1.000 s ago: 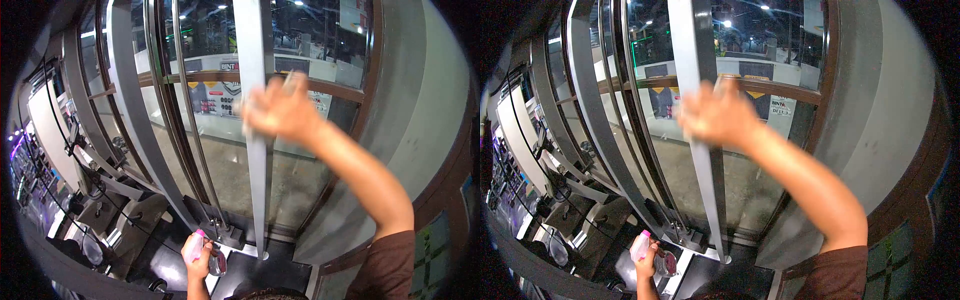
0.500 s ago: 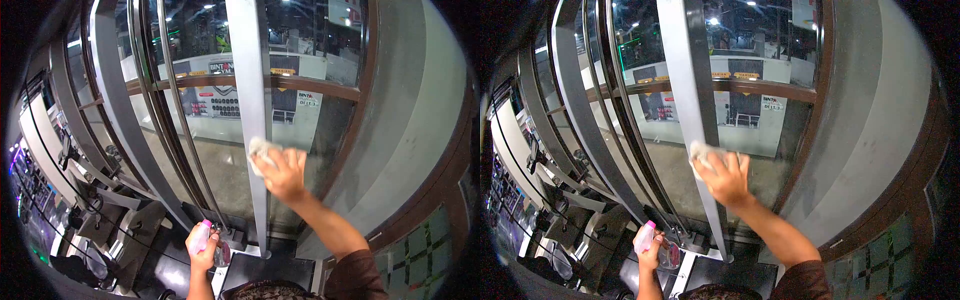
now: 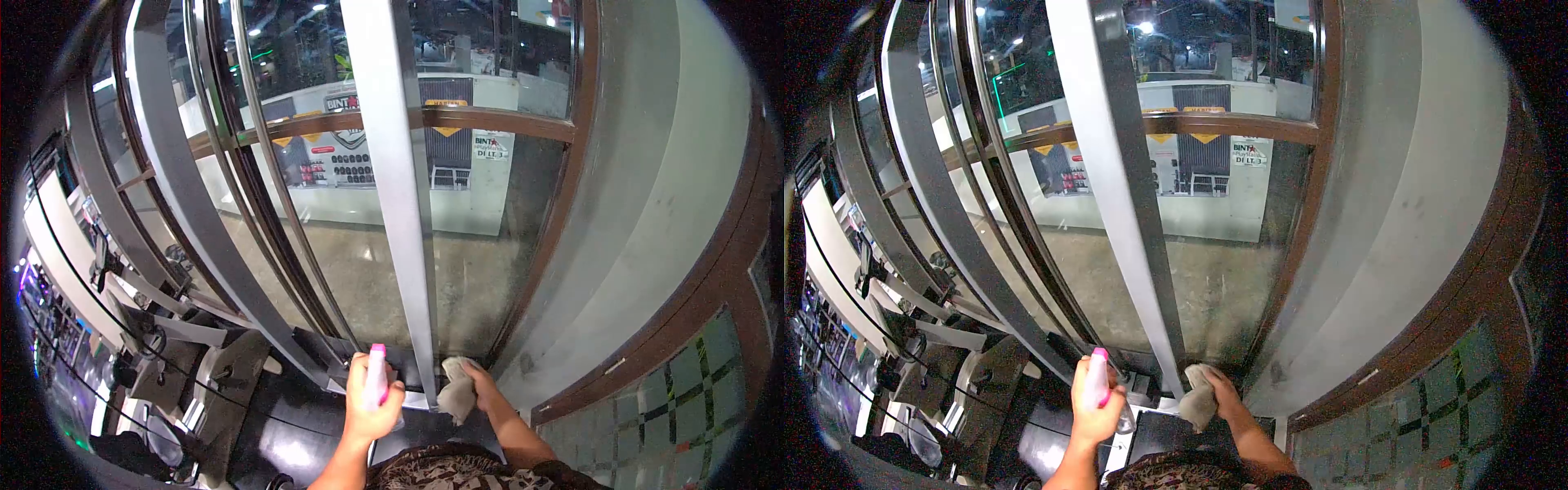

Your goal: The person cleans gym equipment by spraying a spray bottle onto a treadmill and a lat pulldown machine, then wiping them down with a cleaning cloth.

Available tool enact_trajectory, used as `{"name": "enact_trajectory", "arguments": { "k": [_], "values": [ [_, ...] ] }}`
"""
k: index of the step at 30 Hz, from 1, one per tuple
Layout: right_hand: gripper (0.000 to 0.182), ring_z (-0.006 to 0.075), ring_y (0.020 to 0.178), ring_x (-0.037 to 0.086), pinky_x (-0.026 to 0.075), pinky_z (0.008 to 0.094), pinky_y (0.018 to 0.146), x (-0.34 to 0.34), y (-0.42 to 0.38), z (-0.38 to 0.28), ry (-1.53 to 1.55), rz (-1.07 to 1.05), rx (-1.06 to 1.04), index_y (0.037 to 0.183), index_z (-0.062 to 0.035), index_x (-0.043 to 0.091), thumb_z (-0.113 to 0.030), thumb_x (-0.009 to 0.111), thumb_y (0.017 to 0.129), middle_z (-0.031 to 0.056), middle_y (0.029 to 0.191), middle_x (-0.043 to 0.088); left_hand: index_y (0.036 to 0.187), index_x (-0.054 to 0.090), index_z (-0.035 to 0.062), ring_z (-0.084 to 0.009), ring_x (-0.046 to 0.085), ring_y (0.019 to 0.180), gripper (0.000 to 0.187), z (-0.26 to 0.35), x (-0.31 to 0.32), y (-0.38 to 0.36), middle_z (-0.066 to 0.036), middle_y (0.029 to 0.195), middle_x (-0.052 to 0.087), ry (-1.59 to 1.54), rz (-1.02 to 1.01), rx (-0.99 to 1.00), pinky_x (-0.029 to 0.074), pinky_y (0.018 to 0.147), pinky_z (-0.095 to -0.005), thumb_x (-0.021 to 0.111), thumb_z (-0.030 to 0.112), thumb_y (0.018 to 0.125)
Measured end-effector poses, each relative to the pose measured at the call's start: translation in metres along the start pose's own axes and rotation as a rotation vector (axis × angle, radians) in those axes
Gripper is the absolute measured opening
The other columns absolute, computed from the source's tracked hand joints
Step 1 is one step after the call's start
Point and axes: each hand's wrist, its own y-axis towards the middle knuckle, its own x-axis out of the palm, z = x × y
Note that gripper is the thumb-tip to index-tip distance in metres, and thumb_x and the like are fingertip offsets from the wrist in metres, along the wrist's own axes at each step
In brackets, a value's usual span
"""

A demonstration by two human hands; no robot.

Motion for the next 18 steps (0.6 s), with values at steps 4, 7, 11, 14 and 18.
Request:
{"name": "enact_trajectory", "arguments": {
  "k": [4,7,11,14,18],
  "values": [
    [0.037,0.0244,0.101,0.068,0.056,0.041,0.088,-0.072,-0.016,0.016,0.198,-0.171,0.243,0.124,-0.0074,0.063,-0.014,0.072,0.088,0.0095,0.114,0.069,0.114,0.039,0.0026,-0.0192,0.049,0.076,0.046,0.003,0.02,0.006,-0.009,0.09,0.045,-0.006,-0.06,0.118,0.045,0.069,-0.033,0.067,-0.003,0.078],
    [0.034,0.0241,0.098,0.07,0.058,0.0416,0.084,-0.083,-0.013,0.009,0.0,-0.136,0.267,0.119,-0.0051,0.066,-0.011,0.074,0.086,0.01,0.108,0.072,0.114,0.039,0.0009,-0.0193,0.048,0.076,0.049,0.012,0.041,0.018,-0.01,0.091,0.045,-0.011,-0.078,0.189,0.044,0.068,-0.0332,0.075,0.002,0.081],
    [0.034,0.0207,0.096,0.069,0.055,0.0382,0.083,-0.085,-0.003,-0.024,-0.129,-0.136,0.236,0.115,-0.004,0.068,-0.009,0.077,0.082,0.0071,0.105,0.072,0.113,0.041,0.0001,-0.0197,0.047,0.075,0.048,0.036,0.071,0.038,-0.009,0.09,0.043,0.073,0.057,0.227,0.043,0.067,-0.0321,0.075,0.0,0.079],
    [0.038,0.0185,0.097,0.067,0.052,0.0355,0.086,-0.082,0.012,-0.057,-0.244,-0.204,0.112,0.117,-0.0038,0.067,-0.01,0.078,0.082,0.0049,0.107,0.072,0.108,0.044,-0.0003,-0.0194,0.048,0.072,0.046,0.044,0.086,0.057,-0.01,0.089,0.043,0.182,0.142,0.289,0.043,0.063,-0.0312,0.077,0.003,0.076],
    [0.04,0.0171,0.099,0.065,0.049,0.0334,0.091,-0.072,0.016,-0.106,-0.287,-0.267,0.027,0.119,-0.0038,0.066,-0.011,0.078,0.082,0.0038,0.11,0.071,0.102,0.048,0.0007,-0.0221,0.049,0.067,0.041,0.065,0.103,0.08,-0.012,0.085,0.045,0.184,0.166,0.263,0.042,0.058,-0.0324,0.078,0.004,0.073]
  ]
}}
